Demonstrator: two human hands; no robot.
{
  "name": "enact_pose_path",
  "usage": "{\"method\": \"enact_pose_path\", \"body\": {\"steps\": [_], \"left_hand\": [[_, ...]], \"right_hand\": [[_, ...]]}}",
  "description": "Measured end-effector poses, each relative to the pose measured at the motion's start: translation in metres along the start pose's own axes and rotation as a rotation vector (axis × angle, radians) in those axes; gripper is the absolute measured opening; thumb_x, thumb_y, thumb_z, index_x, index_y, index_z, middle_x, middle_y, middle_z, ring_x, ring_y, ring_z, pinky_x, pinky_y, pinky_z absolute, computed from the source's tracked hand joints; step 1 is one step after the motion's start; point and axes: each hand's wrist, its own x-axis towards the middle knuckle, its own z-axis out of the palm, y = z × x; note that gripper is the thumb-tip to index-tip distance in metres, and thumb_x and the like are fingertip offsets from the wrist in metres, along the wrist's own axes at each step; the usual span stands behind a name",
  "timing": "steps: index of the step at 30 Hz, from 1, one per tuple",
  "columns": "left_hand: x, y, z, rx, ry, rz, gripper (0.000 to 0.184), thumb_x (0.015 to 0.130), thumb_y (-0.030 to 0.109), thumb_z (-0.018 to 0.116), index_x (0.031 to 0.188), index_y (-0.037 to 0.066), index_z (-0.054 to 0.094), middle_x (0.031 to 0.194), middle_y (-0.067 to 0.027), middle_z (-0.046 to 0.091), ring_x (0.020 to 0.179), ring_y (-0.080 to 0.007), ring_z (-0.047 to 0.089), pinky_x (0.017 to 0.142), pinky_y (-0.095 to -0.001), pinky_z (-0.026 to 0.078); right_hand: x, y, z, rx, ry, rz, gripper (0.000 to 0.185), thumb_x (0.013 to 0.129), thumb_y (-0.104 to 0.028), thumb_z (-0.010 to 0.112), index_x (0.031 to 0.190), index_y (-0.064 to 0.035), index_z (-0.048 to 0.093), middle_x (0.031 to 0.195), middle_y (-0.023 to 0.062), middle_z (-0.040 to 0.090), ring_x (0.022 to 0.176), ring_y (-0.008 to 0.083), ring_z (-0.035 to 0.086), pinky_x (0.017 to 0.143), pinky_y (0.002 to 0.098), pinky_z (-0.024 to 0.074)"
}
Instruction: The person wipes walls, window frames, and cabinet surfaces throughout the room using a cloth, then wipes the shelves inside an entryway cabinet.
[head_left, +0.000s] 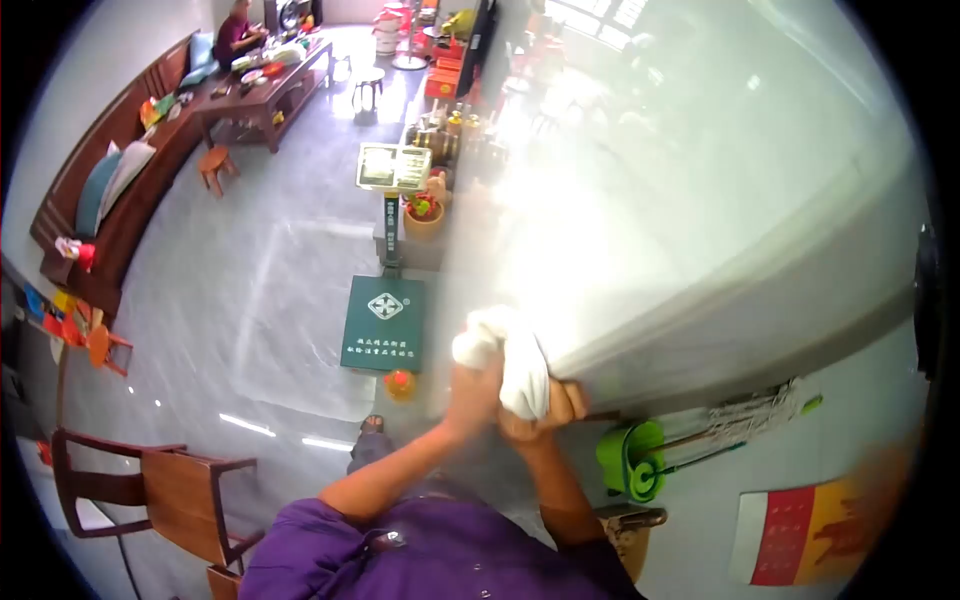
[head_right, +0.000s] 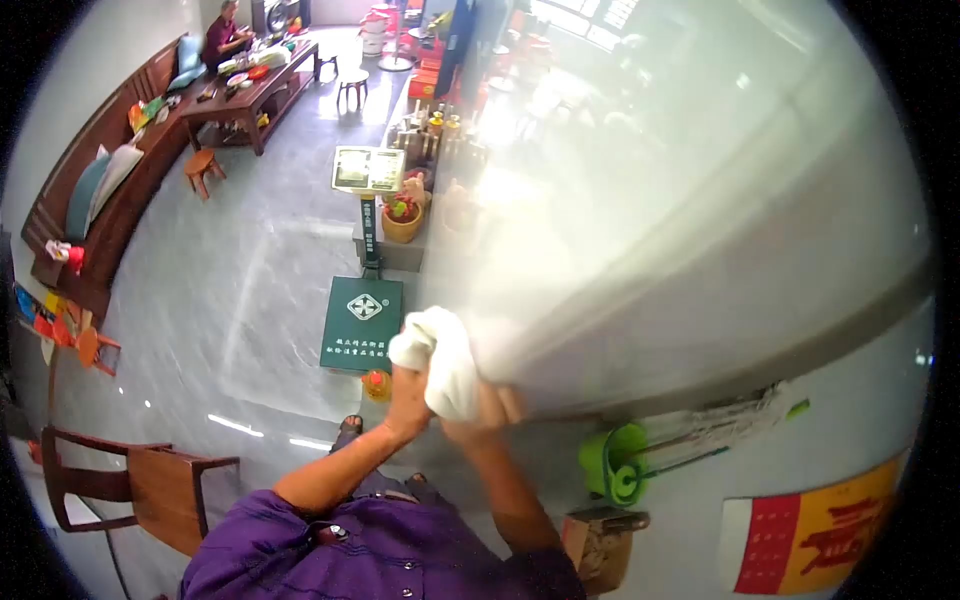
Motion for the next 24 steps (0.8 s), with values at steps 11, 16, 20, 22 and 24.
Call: {"method": "enact_pose_path", "body": {"steps": [11,16,20,22,24], "left_hand": [[0.081,0.055,0.033,-0.152,-0.191,0.262,0.034,0.084,0.011,0.071,0.113,0.005,0.054,0.102,-0.0080,0.053,0.095,-0.0218,0.053,0.082,-0.0345,0.046],[0.134,0.144,0.086,-0.188,-0.061,0.746,0.042,0.076,0.008,0.074,0.115,0.007,0.058,0.102,-0.0118,0.054,0.092,-0.0299,0.055,0.078,-0.0394,0.045],[0.165,0.169,0.106,-0.264,-0.094,0.982,0.047,0.074,0.016,0.073,0.118,0.011,0.057,0.104,-0.0117,0.054,0.091,-0.0303,0.056,0.077,-0.0409,0.045],[0.186,0.166,0.108,-0.219,-0.109,1.067,0.047,0.075,0.015,0.072,0.118,0.010,0.057,0.105,-0.0114,0.054,0.092,-0.0292,0.056,0.076,-0.0392,0.046],[0.203,0.146,0.100,-0.191,-0.091,1.026,0.043,0.076,0.013,0.073,0.116,0.008,0.057,0.103,-0.0103,0.055,0.093,-0.0273,0.057,0.077,-0.0367,0.047]], "right_hand": [[0.103,0.003,-0.039,-0.368,-0.241,-0.218,0.033,0.092,-0.024,0.062,0.116,-0.0008,0.060,0.120,0.0119,0.046,0.118,0.0381,0.041,0.092,0.0492,0.0385],[0.199,-0.010,-0.039,-0.663,-0.023,0.031,0.048,0.098,-0.031,0.053,0.135,-0.0010,0.050,0.144,0.0202,0.029,0.138,0.0432,0.027,0.108,0.0580,0.0308],[0.247,-0.020,-0.041,-0.960,-0.117,0.144,0.041,0.098,-0.022,0.057,0.133,-0.0012,0.056,0.149,0.0217,0.034,0.142,0.0414,0.028,0.113,0.0510,0.0280],[0.257,-0.017,-0.029,-0.863,-0.244,0.178,0.037,0.096,-0.019,0.059,0.130,-0.0020,0.059,0.146,0.0198,0.045,0.141,0.0395,0.032,0.112,0.0453,0.0297],[0.256,-0.013,0.001,-0.610,-0.296,0.250,0.035,0.093,-0.015,0.061,0.124,-0.0013,0.061,0.144,0.0183,0.048,0.137,0.0376,0.040,0.109,0.0485,0.0344]]}}
